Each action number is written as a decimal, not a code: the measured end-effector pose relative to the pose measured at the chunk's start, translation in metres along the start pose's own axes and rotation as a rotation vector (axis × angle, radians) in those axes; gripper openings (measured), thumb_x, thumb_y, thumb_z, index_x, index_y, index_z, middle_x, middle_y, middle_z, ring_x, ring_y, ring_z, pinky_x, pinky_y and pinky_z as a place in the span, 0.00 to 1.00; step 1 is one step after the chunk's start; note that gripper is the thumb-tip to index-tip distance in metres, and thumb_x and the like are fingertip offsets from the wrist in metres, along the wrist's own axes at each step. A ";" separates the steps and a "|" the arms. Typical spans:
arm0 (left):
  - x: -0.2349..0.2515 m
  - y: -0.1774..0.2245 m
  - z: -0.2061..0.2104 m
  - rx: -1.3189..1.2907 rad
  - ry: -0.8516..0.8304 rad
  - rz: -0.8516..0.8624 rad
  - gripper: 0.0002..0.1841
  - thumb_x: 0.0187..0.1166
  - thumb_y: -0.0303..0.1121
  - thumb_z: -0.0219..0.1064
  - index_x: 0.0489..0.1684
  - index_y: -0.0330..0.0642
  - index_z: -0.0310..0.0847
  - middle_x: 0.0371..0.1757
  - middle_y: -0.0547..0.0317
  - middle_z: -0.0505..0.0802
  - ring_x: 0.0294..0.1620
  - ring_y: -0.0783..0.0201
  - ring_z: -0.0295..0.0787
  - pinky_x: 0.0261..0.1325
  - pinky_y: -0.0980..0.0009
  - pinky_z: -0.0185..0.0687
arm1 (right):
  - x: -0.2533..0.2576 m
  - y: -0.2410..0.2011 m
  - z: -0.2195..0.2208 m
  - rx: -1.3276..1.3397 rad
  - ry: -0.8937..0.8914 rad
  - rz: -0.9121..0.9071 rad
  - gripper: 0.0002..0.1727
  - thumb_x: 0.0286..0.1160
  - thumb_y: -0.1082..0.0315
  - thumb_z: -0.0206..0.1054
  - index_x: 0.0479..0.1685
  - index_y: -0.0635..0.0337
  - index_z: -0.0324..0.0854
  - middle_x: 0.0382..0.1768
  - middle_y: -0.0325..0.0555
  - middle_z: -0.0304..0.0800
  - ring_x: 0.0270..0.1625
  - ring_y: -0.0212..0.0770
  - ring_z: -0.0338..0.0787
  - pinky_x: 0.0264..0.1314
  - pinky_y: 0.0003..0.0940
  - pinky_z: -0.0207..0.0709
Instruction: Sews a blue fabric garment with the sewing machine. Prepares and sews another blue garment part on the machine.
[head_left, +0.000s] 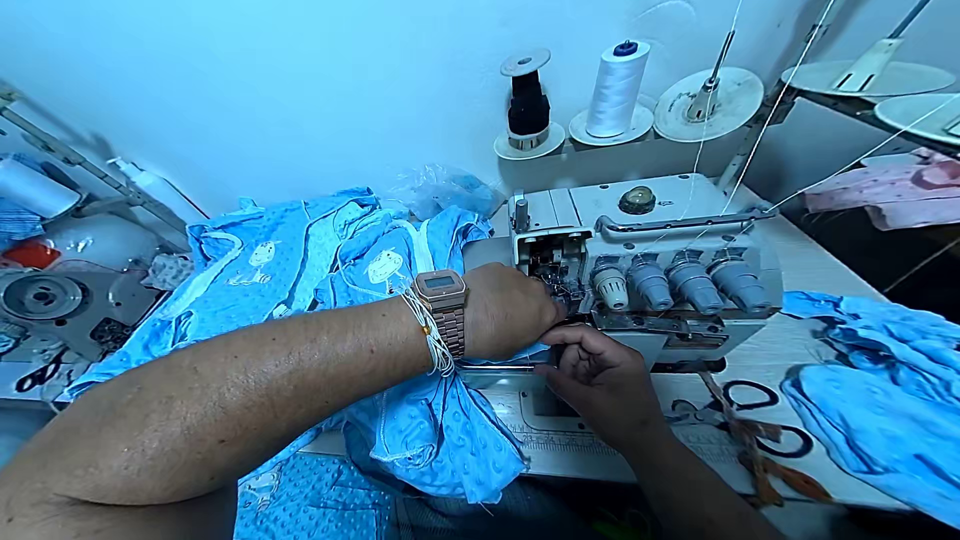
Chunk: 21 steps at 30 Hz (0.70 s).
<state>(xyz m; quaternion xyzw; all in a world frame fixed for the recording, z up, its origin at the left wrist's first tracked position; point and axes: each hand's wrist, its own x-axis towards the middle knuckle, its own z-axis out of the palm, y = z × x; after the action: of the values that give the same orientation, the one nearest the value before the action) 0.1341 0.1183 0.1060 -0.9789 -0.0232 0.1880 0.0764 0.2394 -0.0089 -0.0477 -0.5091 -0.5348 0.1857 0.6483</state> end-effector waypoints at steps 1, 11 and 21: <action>-0.001 0.000 -0.002 -0.007 -0.011 0.001 0.15 0.72 0.24 0.71 0.57 0.43 0.84 0.51 0.47 0.89 0.49 0.45 0.90 0.41 0.48 0.84 | 0.000 0.000 0.000 0.009 -0.001 0.005 0.18 0.59 0.68 0.77 0.52 0.51 0.89 0.21 0.27 0.79 0.16 0.20 0.70 0.17 0.12 0.64; -0.003 -0.002 -0.016 -0.124 -0.135 0.012 0.04 0.71 0.26 0.74 0.40 0.43 0.89 0.49 0.50 0.89 0.49 0.49 0.88 0.44 0.47 0.82 | 0.000 -0.004 0.001 0.061 -0.004 0.048 0.17 0.58 0.70 0.77 0.47 0.48 0.81 0.15 0.27 0.72 0.14 0.20 0.69 0.17 0.11 0.62; -0.012 0.007 0.011 -0.396 0.200 0.207 0.06 0.78 0.29 0.70 0.30 0.42 0.86 0.23 0.59 0.86 0.27 0.60 0.84 0.29 0.57 0.77 | -0.017 -0.004 0.011 -0.005 0.096 -0.027 0.14 0.65 0.64 0.77 0.30 0.49 0.72 0.24 0.27 0.83 0.21 0.16 0.75 0.22 0.10 0.67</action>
<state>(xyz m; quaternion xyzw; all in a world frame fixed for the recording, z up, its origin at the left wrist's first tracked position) 0.1184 0.1121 0.0991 -0.9857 0.0485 0.0890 -0.1347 0.2223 -0.0189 -0.0540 -0.5119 -0.5105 0.1508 0.6743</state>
